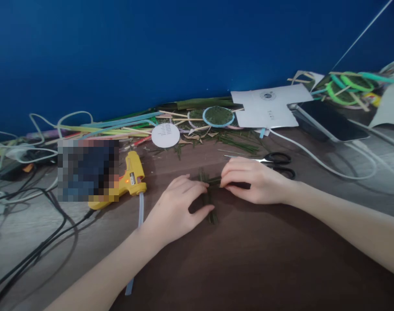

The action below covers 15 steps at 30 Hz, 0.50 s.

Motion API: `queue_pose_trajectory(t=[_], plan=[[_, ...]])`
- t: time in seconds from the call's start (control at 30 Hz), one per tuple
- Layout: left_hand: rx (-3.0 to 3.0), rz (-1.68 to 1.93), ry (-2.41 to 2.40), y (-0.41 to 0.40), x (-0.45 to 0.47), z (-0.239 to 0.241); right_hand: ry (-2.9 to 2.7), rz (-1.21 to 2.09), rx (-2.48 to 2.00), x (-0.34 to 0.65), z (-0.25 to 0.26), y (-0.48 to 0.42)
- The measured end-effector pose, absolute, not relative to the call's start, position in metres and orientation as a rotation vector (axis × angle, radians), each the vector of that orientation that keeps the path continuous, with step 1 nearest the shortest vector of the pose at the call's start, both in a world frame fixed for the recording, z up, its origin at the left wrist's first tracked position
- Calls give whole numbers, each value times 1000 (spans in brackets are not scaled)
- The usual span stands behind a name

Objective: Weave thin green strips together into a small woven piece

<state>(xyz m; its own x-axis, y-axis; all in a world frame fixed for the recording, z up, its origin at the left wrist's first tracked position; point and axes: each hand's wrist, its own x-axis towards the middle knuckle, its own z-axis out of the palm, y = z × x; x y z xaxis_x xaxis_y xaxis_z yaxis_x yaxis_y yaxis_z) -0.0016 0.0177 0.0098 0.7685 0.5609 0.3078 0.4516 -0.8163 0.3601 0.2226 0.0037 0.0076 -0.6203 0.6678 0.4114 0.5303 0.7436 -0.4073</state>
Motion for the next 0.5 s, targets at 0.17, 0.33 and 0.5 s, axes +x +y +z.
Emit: queue_pose_trajectory(t=[0.17,0.33,0.5], plan=[[2751,543,751,14,-2,12,-2391,361,-920,223,7,4],[2819,533,686,12,-2,15,-2398,358,-919,223,7,3],[2835,511,687,11,-3,15,-2392,366,-912,223,7,4]])
